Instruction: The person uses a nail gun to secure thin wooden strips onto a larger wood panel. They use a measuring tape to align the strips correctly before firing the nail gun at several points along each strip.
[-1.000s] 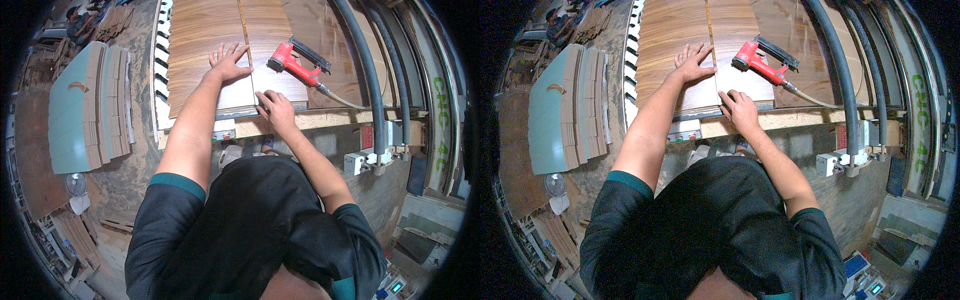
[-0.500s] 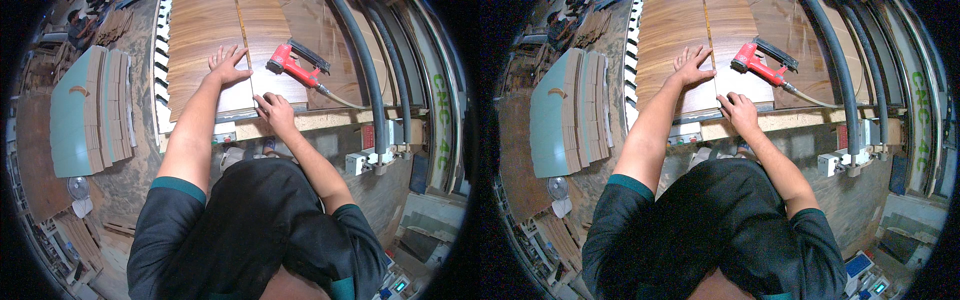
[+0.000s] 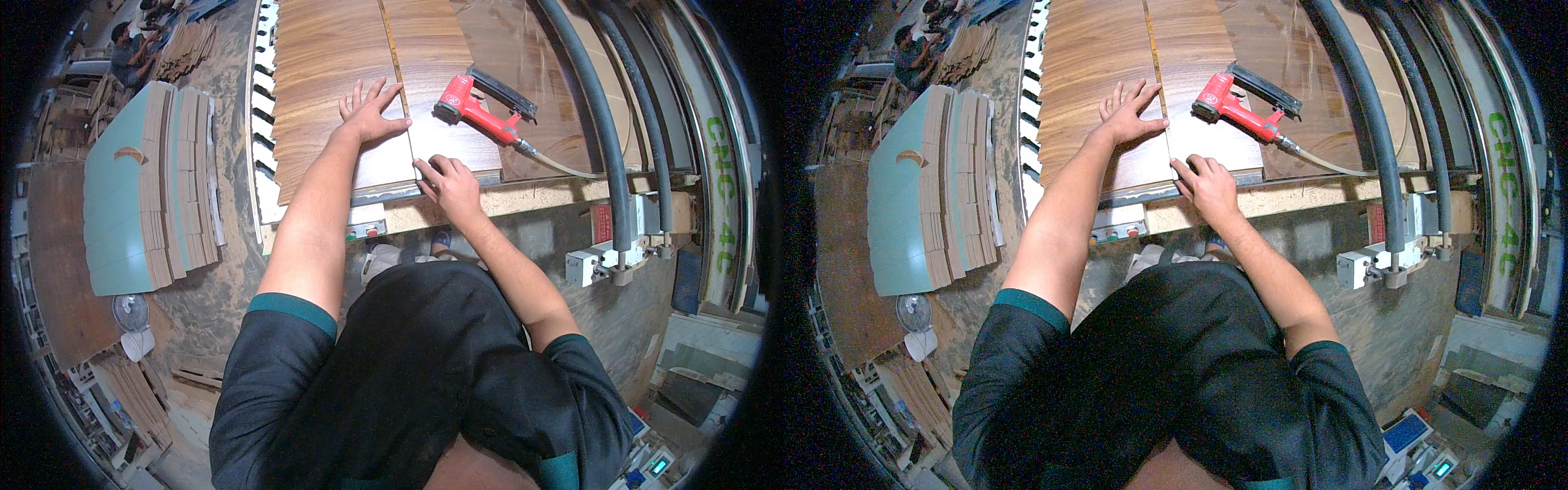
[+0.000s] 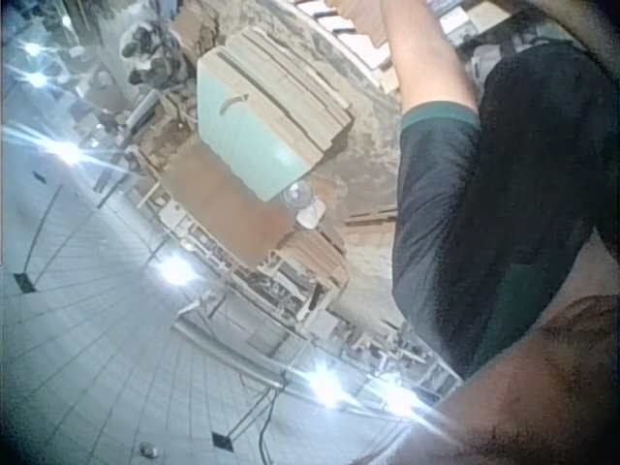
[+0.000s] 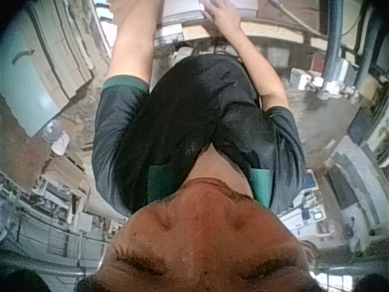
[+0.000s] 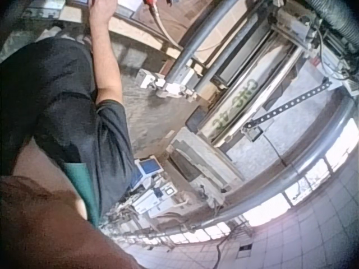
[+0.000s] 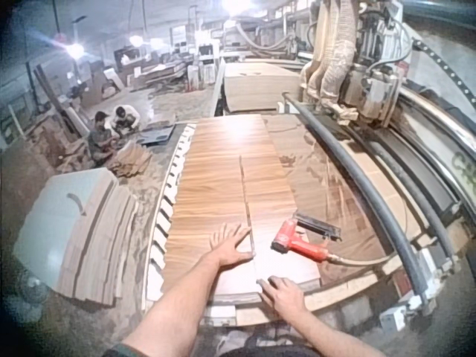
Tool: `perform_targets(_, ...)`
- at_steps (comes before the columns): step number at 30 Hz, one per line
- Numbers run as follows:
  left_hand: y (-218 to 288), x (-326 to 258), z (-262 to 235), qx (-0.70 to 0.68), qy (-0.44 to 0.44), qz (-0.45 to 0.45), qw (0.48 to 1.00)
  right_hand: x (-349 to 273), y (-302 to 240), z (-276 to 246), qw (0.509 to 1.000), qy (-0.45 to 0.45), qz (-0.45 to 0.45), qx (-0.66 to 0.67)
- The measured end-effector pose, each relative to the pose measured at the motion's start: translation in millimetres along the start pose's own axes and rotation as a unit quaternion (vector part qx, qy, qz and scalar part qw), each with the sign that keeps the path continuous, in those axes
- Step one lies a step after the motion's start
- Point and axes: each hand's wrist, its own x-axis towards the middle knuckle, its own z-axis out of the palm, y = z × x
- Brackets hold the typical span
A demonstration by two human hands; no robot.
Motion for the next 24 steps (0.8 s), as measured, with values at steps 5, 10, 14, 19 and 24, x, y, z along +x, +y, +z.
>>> perform_targets(5,2.0,-1.2,-2.3,0.008,-0.008,-0.004,1.0,-0.1,-0.7,-1.2,1.0,0.0,-0.002,-0.006)
perform_targets(10,4.8,-3.0,-6.4,0.011,-0.016,-0.005,1.0,-0.9,0.6,-0.3,1.0,0.007,-0.008,-0.009)
perform_targets(14,6.6,-4.1,-7.8,0.008,-0.02,-0.006,1.0,-0.7,1.1,0.2,1.0,0.004,-0.008,-0.009)
perform_targets(19,2.7,-1.9,-7.6,0.0,-0.018,-0.004,1.0,5.7,6.4,-15.1,0.997,-0.001,0.013,0.073)
perform_targets(24,2.4,-1.3,-6.9,0.0,-0.019,-0.002,1.0,33.3,61.0,-36.5,0.988,0.15,0.041,0.0)
